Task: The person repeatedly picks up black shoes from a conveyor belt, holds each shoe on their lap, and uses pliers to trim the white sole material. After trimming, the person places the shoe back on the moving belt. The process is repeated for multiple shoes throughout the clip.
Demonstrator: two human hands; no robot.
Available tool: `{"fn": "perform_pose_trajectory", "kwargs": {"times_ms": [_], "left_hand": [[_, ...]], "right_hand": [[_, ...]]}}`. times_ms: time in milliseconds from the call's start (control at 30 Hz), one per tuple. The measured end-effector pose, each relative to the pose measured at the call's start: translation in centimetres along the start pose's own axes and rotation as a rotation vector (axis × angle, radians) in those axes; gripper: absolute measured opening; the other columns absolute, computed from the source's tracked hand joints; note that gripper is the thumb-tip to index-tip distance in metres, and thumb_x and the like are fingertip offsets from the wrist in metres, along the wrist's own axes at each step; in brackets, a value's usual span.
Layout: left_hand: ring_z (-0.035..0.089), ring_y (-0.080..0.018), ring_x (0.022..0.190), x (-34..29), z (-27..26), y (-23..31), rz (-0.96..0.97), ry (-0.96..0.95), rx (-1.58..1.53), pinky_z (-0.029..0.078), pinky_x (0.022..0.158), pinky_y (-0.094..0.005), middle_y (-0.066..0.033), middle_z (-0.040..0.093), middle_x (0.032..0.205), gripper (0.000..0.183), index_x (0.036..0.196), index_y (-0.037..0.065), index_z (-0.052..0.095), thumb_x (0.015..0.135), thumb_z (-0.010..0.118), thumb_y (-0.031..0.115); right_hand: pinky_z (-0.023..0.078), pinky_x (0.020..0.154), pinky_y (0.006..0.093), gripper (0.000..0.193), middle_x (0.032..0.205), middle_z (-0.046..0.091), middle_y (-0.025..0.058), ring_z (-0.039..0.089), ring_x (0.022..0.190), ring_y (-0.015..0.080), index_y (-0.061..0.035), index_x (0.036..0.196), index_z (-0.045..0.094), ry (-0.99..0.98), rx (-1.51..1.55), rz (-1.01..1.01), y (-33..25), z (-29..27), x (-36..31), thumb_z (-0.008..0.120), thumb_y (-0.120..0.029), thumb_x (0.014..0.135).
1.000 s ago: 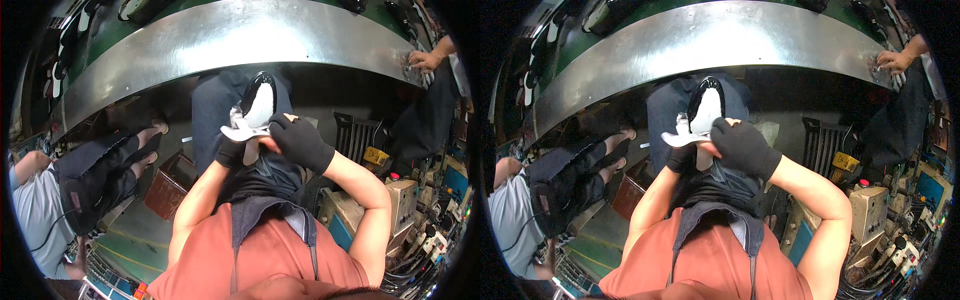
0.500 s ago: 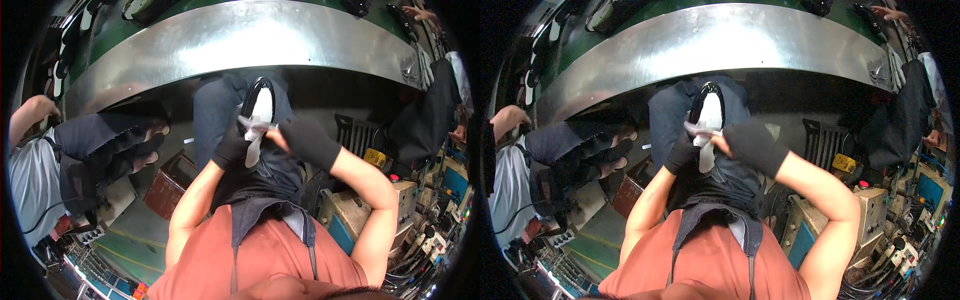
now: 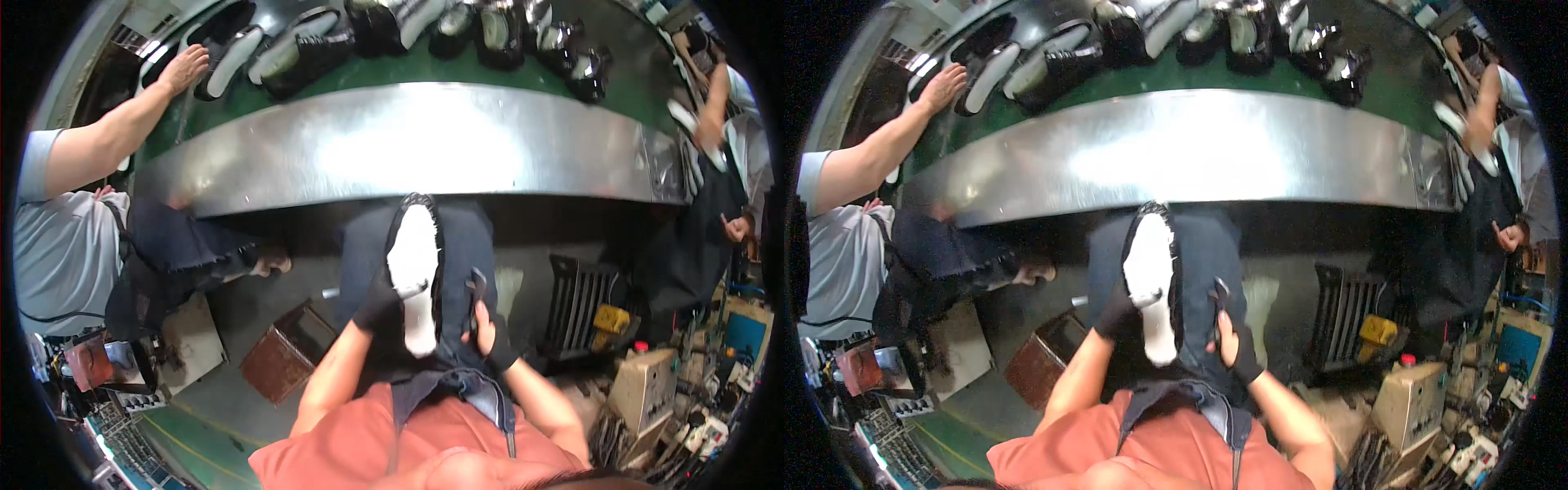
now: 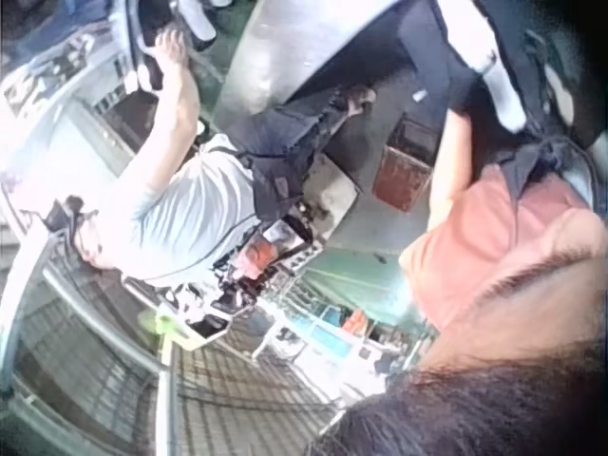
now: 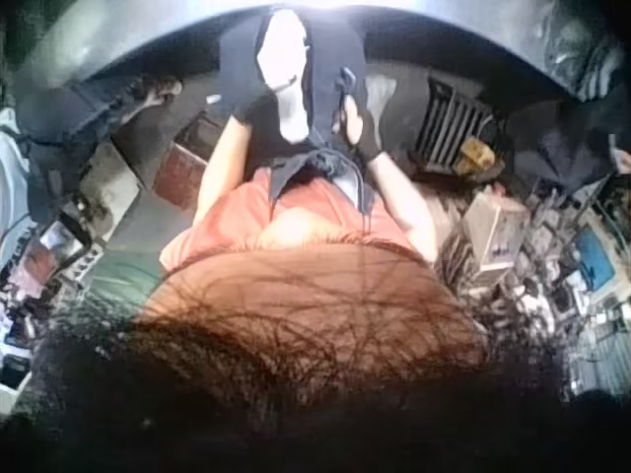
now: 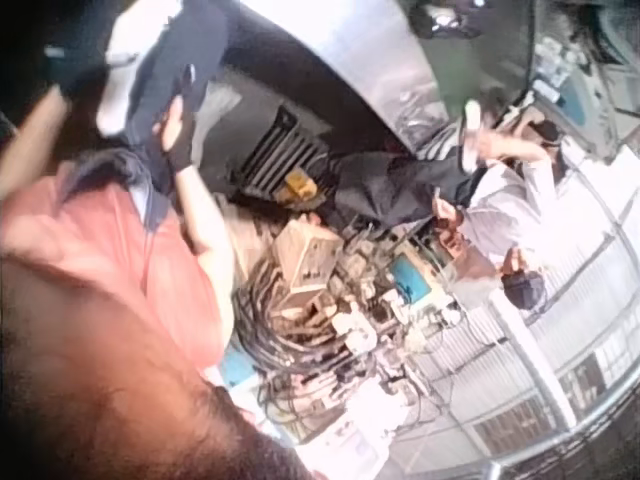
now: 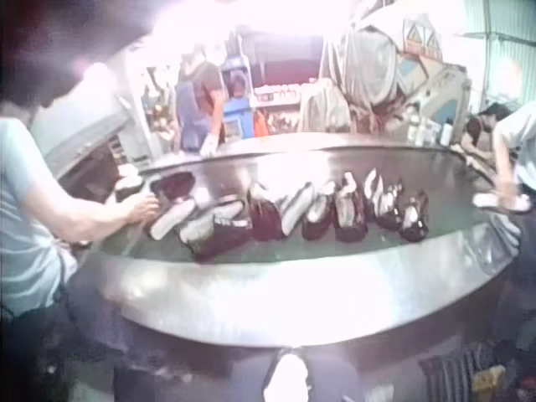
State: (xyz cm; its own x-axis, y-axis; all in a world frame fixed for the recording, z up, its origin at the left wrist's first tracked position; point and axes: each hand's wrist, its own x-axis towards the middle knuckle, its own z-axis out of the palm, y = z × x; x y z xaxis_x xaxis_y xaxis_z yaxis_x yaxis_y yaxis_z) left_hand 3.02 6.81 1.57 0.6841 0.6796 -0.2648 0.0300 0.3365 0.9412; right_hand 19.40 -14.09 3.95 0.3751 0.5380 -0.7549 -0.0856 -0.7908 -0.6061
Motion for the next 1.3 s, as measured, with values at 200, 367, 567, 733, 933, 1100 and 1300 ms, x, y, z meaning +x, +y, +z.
{"fn": "perform_pose_trajectory", "kwargs": {"times_ms": [200, 367, 567, 733, 933, 1100, 1300], "left_hand": [[0.061, -0.0181, 0.091, 6.3, -12.4, 8.1, 0.020, 0.458, -0.232, 0.052, 0.079, -0.0337, -0.0070, 0.061, 0.107, 0.048, 0.131, 0.004, 0.047, 0.095, 0.056, 0.034], [0.063, -0.0237, 0.097, 21.0, -27.2, 26.9, 0.295, 0.577, 0.574, 0.049, 0.087, -0.0360, -0.0113, 0.064, 0.114, 0.050, 0.131, 0.002, 0.050, 0.086, 0.063, 0.021], [0.065, -0.0256, 0.094, 34.2, -26.3, 33.2, 0.483, 0.758, 1.195, 0.048, 0.087, -0.0349, -0.0155, 0.066, 0.104, 0.041, 0.120, 0.004, 0.058, 0.080, 0.059, 0.004], [0.061, -0.0224, 0.105, 33.2, 6.7, 25.6, 0.815, -0.221, 1.022, 0.047, 0.093, -0.0321, -0.0128, 0.064, 0.110, 0.047, 0.123, 0.005, 0.057, 0.079, 0.071, 0.014], [0.035, -0.0418, 0.133, 40.5, 28.6, 9.4, 0.540, -0.015, 0.852, 0.032, 0.109, -0.0461, -0.0283, 0.037, 0.141, 0.097, 0.142, -0.004, 0.030, 0.076, 0.070, 0.055], [0.033, -0.0444, 0.131, 45.9, 38.8, 7.5, 0.409, 0.455, 1.114, 0.032, 0.106, -0.0507, -0.0240, 0.035, 0.141, 0.079, 0.136, 0.002, 0.037, 0.077, 0.070, 0.044], [0.051, -0.0376, 0.115, 47.3, 39.1, 11.1, 0.130, 0.416, 0.908, 0.045, 0.093, -0.0469, -0.0196, 0.052, 0.125, 0.052, 0.127, 0.007, 0.049, 0.080, 0.064, 0.023]], "right_hand": [[0.047, 0.049, 0.0299, 0.048, 0.057, 0.050, 0.0035, 0.063, 0.050, 0.0180, -0.0015, 0.079, 0.054, 0.026, 0.255, -0.120, 1.7, 0.1, 0.5, 0.041, -0.042, 0.101], [0.050, 0.051, 0.0299, 0.050, 0.062, 0.058, 0.0067, 0.064, 0.056, 0.0170, 0.0010, 0.085, 0.060, -0.038, 0.392, 0.044, 1.1, -0.7, 2.0, 0.041, -0.043, 0.101], [0.043, 0.059, 0.0328, 0.053, 0.062, 0.054, 0.0063, 0.048, 0.061, 0.0113, 0.0002, 0.086, 0.063, -0.046, 0.208, -0.133, -5.3, -2.2, 0.5, 0.039, -0.045, 0.100], [0.046, 0.091, 0.0318, 0.054, 0.112, 0.064, 0.0104, 0.059, 0.103, 0.0181, -0.0019, 0.121, 0.060, -0.120, 0.192, -0.268, 1.6, -0.2, 3.3, 0.036, -0.046, 0.101], [0.049, 0.081, 0.0305, 0.044, 0.101, 0.064, 0.0070, 0.061, 0.088, 0.0148, -0.0044, 0.125, 0.056, -0.228, 0.453, -0.308, 2.9, 0.2, 5.1, 0.040, -0.039, 0.101], [0.049, 0.084, 0.0306, 0.045, 0.103, 0.064, 0.0075, 0.061, 0.091, 0.0154, -0.0041, 0.128, 0.053, -0.265, 0.431, -0.282, 2.5, -2.9, 4.8, 0.040, -0.038, 0.102], [0.048, 0.087, 0.0307, 0.047, 0.107, 0.063, 0.0081, 0.061, 0.095, 0.0162, -0.0039, 0.132, 0.049, -0.316, 0.406, -0.248, 3.9, -4.9, 4.9, 0.039, -0.038, 0.102]]}}
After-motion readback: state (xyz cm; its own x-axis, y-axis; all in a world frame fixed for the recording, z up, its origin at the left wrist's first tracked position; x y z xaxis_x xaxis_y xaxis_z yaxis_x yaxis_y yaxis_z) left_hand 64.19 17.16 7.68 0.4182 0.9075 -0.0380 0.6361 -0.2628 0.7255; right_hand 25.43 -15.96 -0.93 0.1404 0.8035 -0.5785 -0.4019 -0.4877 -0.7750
